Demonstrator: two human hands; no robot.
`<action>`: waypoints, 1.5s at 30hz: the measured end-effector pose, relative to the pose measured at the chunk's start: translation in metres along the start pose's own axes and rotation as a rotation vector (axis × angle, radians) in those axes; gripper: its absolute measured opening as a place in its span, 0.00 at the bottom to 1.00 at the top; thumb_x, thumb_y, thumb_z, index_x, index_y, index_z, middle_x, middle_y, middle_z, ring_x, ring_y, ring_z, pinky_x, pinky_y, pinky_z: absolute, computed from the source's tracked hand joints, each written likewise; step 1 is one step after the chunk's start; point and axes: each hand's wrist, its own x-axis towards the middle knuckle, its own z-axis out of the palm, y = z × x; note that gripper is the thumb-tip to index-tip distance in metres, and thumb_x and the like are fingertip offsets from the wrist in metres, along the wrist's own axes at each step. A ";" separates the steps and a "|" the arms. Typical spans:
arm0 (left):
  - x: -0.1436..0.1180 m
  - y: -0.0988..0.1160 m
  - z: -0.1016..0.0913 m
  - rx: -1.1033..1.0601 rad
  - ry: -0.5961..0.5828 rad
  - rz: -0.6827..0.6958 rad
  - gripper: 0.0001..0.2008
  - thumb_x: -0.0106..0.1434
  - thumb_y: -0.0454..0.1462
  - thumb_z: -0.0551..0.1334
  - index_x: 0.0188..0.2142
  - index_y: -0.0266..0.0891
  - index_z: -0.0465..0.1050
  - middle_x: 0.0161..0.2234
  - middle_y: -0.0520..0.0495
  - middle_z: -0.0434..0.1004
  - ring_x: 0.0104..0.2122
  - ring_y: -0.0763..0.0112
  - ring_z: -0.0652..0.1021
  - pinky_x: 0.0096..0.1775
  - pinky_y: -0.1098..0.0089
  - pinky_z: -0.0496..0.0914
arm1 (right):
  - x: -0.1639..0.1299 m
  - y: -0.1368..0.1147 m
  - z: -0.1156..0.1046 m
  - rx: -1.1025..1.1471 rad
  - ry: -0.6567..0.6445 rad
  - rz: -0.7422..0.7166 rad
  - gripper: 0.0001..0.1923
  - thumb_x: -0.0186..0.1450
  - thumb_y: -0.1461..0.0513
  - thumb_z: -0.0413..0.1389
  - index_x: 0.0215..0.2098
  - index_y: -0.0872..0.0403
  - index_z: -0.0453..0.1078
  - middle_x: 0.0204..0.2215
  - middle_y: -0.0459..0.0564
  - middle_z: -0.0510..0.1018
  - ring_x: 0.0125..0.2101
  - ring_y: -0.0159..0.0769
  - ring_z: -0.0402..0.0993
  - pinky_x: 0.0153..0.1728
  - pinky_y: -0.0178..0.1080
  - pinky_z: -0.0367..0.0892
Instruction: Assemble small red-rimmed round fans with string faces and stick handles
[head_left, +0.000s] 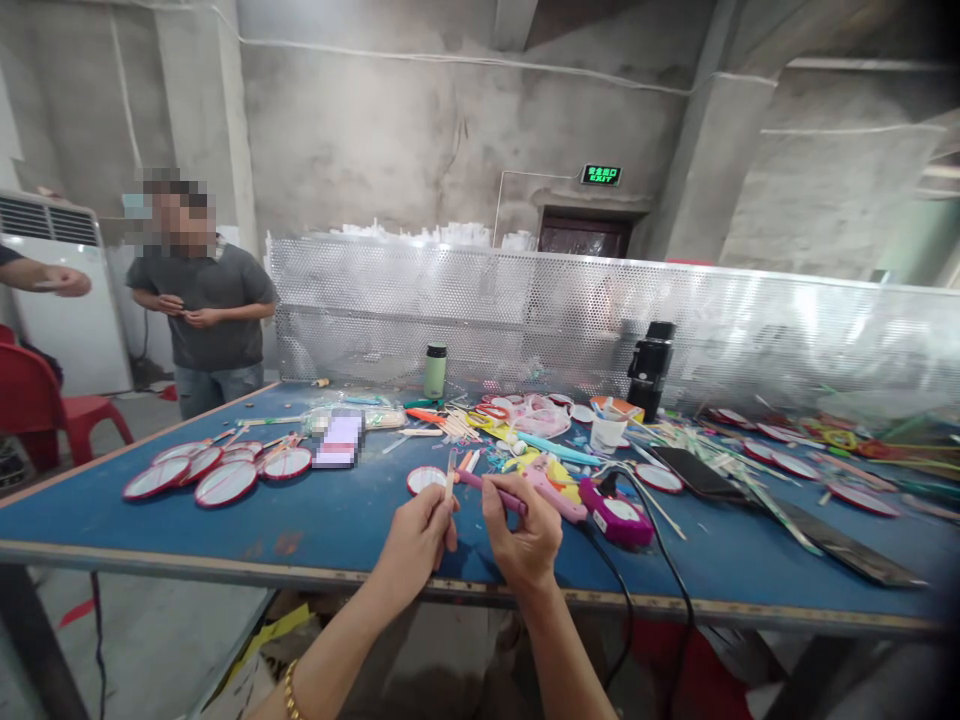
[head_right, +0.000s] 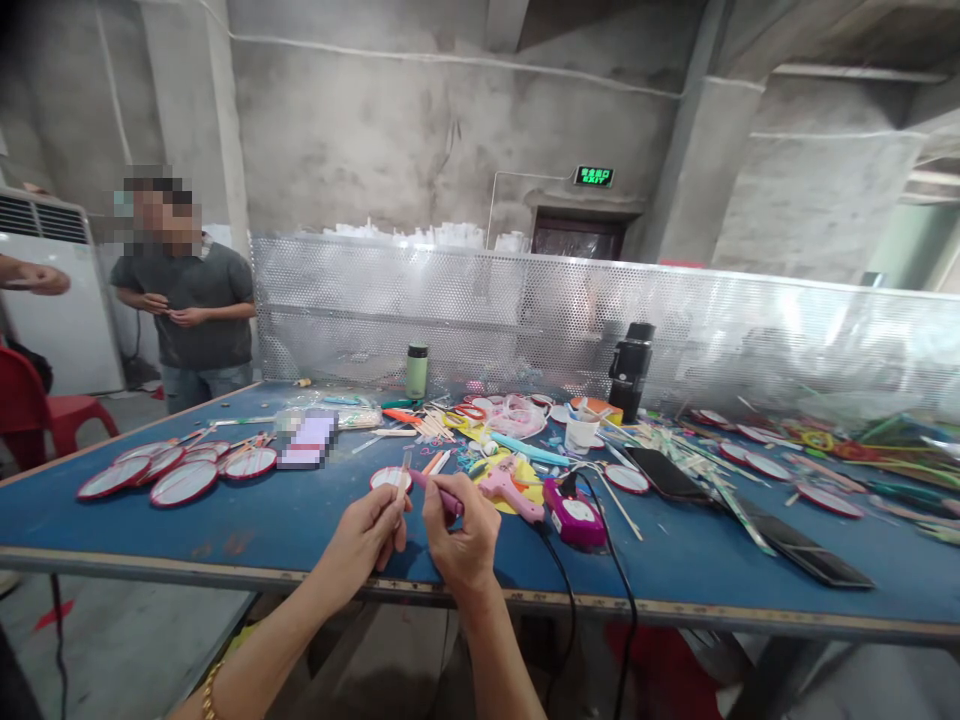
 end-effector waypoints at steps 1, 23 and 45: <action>0.000 0.000 0.000 0.000 -0.001 0.001 0.14 0.65 0.47 0.51 0.34 0.39 0.64 0.18 0.57 0.66 0.12 0.80 0.61 0.16 0.78 0.53 | 0.000 0.000 0.000 -0.002 -0.008 -0.001 0.04 0.63 0.66 0.55 0.32 0.55 0.72 0.23 0.46 0.75 0.22 0.30 0.71 0.28 0.33 0.67; -0.001 0.002 0.001 0.019 0.005 -0.002 0.14 0.64 0.47 0.51 0.34 0.39 0.64 0.18 0.57 0.66 0.12 0.80 0.61 0.15 0.78 0.53 | 0.000 -0.001 0.000 -0.015 0.008 -0.006 0.04 0.63 0.66 0.55 0.32 0.55 0.72 0.22 0.46 0.75 0.22 0.30 0.71 0.28 0.33 0.67; 0.003 -0.001 0.001 -0.009 -0.013 -0.004 0.15 0.65 0.47 0.50 0.34 0.38 0.63 0.18 0.57 0.67 0.12 0.81 0.61 0.15 0.78 0.52 | 0.000 -0.001 -0.002 0.004 0.022 -0.025 0.05 0.61 0.69 0.56 0.33 0.54 0.72 0.23 0.45 0.75 0.23 0.29 0.71 0.28 0.33 0.66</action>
